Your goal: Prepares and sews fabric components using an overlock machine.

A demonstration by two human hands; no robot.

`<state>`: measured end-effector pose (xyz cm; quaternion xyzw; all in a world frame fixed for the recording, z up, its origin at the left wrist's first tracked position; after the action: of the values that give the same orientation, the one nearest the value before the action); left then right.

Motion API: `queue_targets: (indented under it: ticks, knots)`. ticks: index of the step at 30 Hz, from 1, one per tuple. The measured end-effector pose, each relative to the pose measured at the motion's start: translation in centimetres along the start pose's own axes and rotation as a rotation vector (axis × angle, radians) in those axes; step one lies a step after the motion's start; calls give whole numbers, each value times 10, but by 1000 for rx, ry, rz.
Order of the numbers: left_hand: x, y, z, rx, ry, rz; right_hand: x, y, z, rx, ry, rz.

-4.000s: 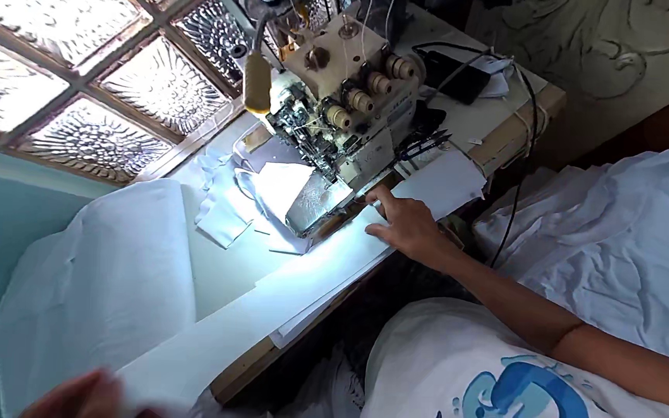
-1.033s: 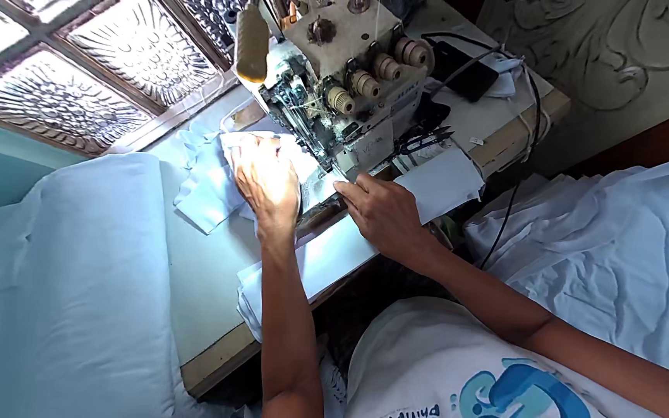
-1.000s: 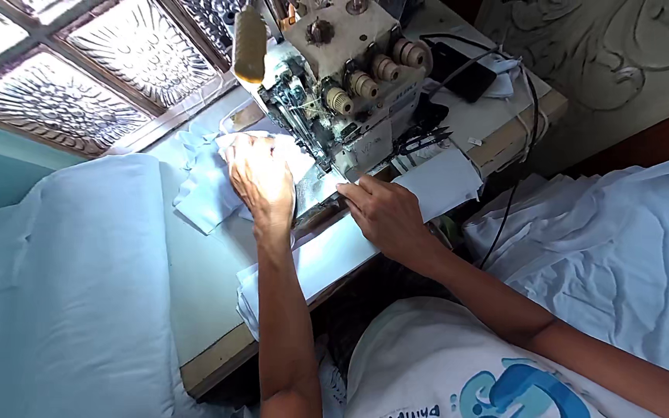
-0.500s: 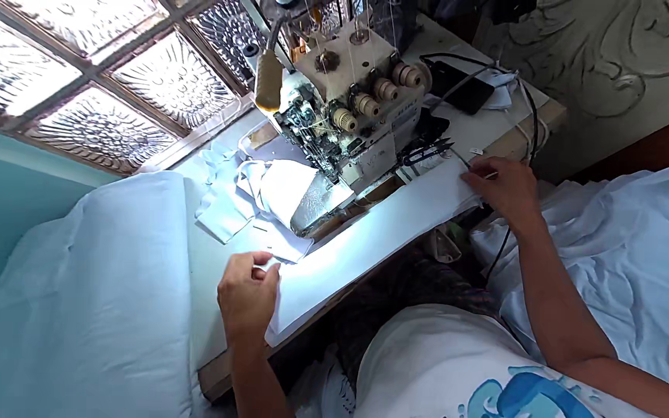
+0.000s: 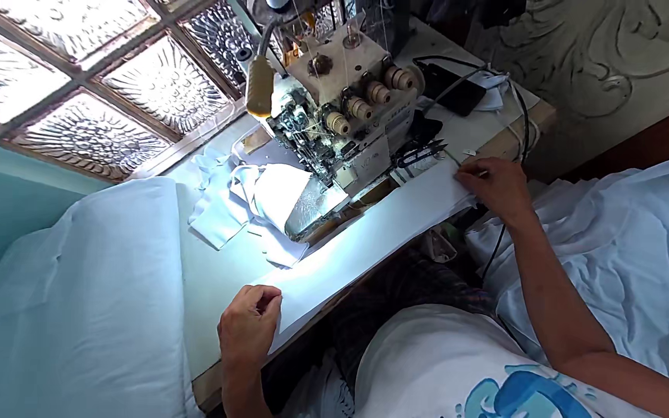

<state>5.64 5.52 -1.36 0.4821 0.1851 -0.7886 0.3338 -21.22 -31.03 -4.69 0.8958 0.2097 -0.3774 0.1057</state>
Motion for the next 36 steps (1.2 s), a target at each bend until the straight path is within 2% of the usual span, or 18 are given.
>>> queue_targets:
  ticks: [4,8,12,15,17,18,21,23,25,29,31,33,36]
  knots:
    - [0,-1,0,10,4,23,3,4,-7,18,-34,-17]
    - [2,-3,-2,25,2,69,5,4,-14,27,-110,40]
    - [1,-4,-6,-16,-17,103,-6,6,-1,11,-178,218]
    - [-1,-4,-8,-53,-46,114,-34,7,8,96,-121,390]
    - [-2,-3,-8,-48,-45,109,-48,3,7,87,62,488]
    - [-2,-2,-8,-40,-45,97,-53,0,3,79,231,482]
    - [-1,1,-8,-8,-57,47,-61,-21,-25,80,949,225]
    - [0,2,-8,14,-61,23,-63,-40,-46,45,1173,46]
    - [1,2,-9,42,-70,22,-64,-48,-62,-15,1137,87]
    - [2,-5,-18,78,-153,99,-64,-52,-73,-210,732,513]
    - [3,-8,-22,40,-210,154,-64,-53,-78,-291,520,644]
    - [5,-12,-28,15,-319,200,-62,-51,-82,-338,457,613]
    - [4,-18,-47,56,-684,212,-52,-44,-82,-307,492,427]
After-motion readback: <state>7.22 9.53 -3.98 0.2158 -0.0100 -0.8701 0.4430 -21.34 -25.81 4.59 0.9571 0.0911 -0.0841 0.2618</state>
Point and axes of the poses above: each hand's wrist, its own y-axis towards the middle knuckle, its own x-axis out of the palm, z = x × y, the point moved 2 cm from there along y, towards the middle knuckle, and after that the axes turned 1 degree about -y, right-handed, at the moved point
